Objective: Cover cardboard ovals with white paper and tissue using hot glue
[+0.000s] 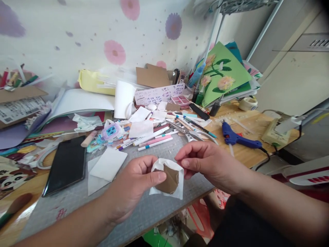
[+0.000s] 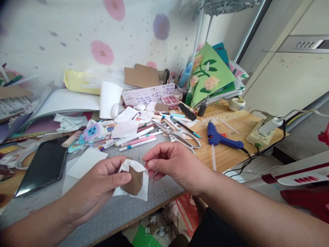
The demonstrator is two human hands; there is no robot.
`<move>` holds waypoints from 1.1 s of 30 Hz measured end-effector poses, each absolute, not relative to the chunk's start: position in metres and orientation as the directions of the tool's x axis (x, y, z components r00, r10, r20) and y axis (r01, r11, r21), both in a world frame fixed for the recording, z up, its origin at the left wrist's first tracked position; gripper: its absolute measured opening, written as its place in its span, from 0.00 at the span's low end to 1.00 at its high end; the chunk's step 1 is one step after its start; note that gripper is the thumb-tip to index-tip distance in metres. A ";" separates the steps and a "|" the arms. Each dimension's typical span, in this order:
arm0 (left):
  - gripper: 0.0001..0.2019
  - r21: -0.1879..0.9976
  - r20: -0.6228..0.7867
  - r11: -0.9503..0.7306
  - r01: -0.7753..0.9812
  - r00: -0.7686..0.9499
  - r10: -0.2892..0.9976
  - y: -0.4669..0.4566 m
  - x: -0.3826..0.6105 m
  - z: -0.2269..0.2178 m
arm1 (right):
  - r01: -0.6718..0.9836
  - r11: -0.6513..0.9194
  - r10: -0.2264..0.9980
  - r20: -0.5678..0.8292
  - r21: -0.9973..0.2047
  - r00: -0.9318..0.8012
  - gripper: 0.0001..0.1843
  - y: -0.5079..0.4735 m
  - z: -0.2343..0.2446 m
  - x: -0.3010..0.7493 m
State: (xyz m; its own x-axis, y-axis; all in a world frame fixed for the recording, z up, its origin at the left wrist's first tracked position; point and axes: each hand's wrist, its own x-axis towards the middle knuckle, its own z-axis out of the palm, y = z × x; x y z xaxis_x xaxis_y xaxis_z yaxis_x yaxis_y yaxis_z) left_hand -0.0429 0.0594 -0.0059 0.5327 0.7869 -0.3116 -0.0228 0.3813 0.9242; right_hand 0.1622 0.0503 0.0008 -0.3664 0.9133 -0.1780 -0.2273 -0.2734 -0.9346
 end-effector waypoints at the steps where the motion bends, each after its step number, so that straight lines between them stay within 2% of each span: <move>1: 0.08 0.926 -0.313 0.377 -0.012 0.536 0.784 0.059 -0.043 -0.006 | -0.248 -0.287 0.910 -0.182 -0.925 -0.373 0.06 0.050 0.002 0.161; 6: 0.07 0.945 -0.309 0.317 0.081 0.537 0.785 0.059 -0.045 -0.008 | -0.313 -0.330 0.911 -0.213 -0.891 -0.354 0.12 0.050 0.001 0.156; 11: 0.07 0.947 -0.299 0.188 0.260 0.502 0.812 0.059 -0.045 -0.005 | -0.249 -0.309 0.926 -0.230 -0.918 -0.300 0.14 0.051 -0.003 0.153; 17: 0.10 0.893 -0.230 0.012 0.450 0.432 0.872 0.055 -0.042 0.003 | -0.035 -0.216 0.947 -0.200 -0.976 -0.250 0.14 0.051 0.001 0.146; 22: 0.10 0.866 -0.213 -0.015 0.499 0.397 0.893 0.054 -0.040 0.005 | 0.212 -0.058 0.975 -0.101 -0.976 -0.196 0.09 0.050 0.003 0.139; 24: 0.10 0.882 -0.223 0.008 0.471 0.403 0.888 0.055 -0.041 0.002 | 0.261 -0.033 0.971 -0.093 -0.965 -0.222 0.08 0.050 0.003 0.141; 26: 0.09 0.910 -0.248 0.059 0.409 0.426 0.870 0.056 -0.042 -0.001 | 0.223 -0.090 0.946 -0.153 -0.971 -0.287 0.08 0.052 0.004 0.145; 30: 0.07 0.943 -0.295 0.162 0.290 0.504 0.812 0.057 -0.044 -0.006 | 0.030 -0.254 0.908 -0.249 -0.967 -0.336 0.12 0.058 0.004 0.154; 33: 0.07 0.941 -0.306 0.172 0.291 0.520 0.797 0.057 -0.044 -0.007 | 0.030 -0.295 0.897 -0.288 -0.955 -0.336 0.12 0.060 0.003 0.153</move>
